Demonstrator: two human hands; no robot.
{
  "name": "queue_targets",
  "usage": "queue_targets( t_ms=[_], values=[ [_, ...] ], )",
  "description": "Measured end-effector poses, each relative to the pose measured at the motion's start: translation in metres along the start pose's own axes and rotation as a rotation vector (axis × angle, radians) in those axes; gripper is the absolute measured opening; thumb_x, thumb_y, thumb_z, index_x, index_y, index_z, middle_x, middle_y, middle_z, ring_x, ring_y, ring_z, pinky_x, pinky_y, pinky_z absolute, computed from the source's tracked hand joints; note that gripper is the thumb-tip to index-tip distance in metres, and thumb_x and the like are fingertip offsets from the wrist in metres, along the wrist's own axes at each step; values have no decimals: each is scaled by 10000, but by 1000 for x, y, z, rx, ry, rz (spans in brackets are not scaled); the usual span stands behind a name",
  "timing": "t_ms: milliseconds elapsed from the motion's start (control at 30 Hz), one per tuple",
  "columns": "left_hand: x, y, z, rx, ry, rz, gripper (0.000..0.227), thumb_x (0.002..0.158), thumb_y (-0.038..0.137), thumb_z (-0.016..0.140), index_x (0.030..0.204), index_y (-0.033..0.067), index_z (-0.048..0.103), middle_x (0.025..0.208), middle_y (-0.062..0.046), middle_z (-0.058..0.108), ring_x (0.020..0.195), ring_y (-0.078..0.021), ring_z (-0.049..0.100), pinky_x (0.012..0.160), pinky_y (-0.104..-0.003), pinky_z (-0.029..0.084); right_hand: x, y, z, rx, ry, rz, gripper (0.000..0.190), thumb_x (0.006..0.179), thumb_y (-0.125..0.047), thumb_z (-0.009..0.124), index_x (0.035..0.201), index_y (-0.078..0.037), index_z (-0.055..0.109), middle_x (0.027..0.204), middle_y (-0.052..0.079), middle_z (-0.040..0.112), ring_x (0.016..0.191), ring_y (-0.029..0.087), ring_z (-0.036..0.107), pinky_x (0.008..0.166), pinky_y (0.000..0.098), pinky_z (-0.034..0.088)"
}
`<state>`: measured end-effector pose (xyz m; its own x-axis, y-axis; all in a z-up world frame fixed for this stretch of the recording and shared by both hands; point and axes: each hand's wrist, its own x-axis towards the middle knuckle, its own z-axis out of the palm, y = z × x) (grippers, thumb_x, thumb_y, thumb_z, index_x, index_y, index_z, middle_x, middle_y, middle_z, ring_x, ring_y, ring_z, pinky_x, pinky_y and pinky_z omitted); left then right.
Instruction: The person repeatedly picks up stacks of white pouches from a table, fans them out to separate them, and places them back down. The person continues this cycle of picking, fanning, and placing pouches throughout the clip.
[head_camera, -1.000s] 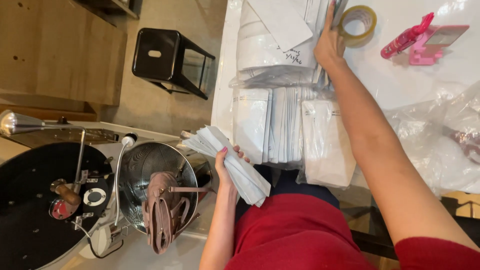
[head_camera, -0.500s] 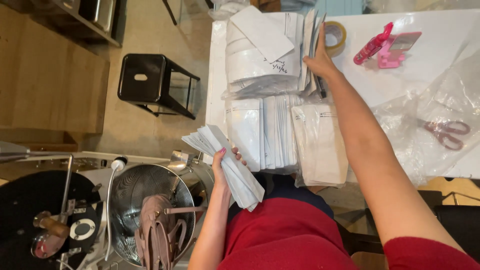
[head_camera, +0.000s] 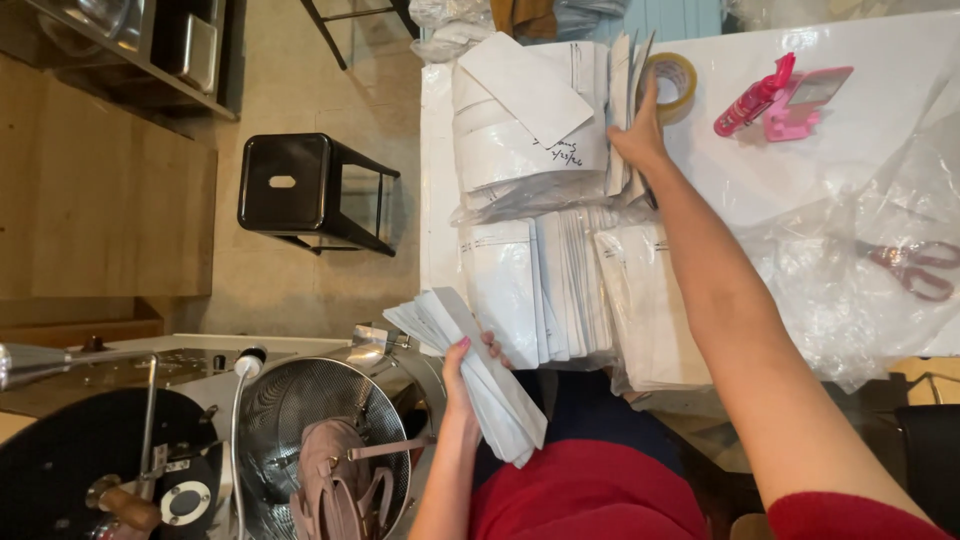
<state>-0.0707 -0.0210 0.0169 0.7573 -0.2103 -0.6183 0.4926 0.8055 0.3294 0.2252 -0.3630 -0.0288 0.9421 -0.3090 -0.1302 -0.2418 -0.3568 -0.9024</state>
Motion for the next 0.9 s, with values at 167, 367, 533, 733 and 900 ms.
queue_targets(
  t_ms=[167,367,533,733,900],
  values=[
    [4,-16,1,-7,-83,51,432,813,212,643,1216,125,515,899,-24,573,730,-135,525,665,-301,477,20,6,0,-64,-173,230,905,820,-106,653,1599,-77,194,1560,178,450,1382,331,485,1161,419,393],
    [8,-6,14,16,-83,-153,376,746,419,676,986,141,596,818,-32,569,725,-225,598,697,-335,495,9,16,-5,104,-29,60,994,939,-59,693,1619,-258,-4,1606,221,442,1337,371,592,1066,477,522],
    [7,7,35,-49,-241,-172,565,735,404,698,1137,22,589,993,-67,601,895,-221,608,856,-432,531,-47,78,-54,111,344,-324,490,904,16,720,1342,-108,538,1221,162,672,1042,243,710,868,335,599],
    [25,7,46,29,-455,-341,689,676,328,700,1257,-8,543,1100,-164,630,1012,-347,651,902,-482,520,-178,158,-181,-173,523,-288,283,922,101,609,1123,-35,755,1018,94,736,855,218,699,711,316,569],
    [34,-6,68,11,-504,-446,688,636,425,695,1168,4,581,1032,-138,622,925,-301,611,845,-440,501,-252,170,-227,-153,669,13,148,1008,49,628,1038,-56,728,815,72,713,736,119,720,720,278,604]
  ],
)
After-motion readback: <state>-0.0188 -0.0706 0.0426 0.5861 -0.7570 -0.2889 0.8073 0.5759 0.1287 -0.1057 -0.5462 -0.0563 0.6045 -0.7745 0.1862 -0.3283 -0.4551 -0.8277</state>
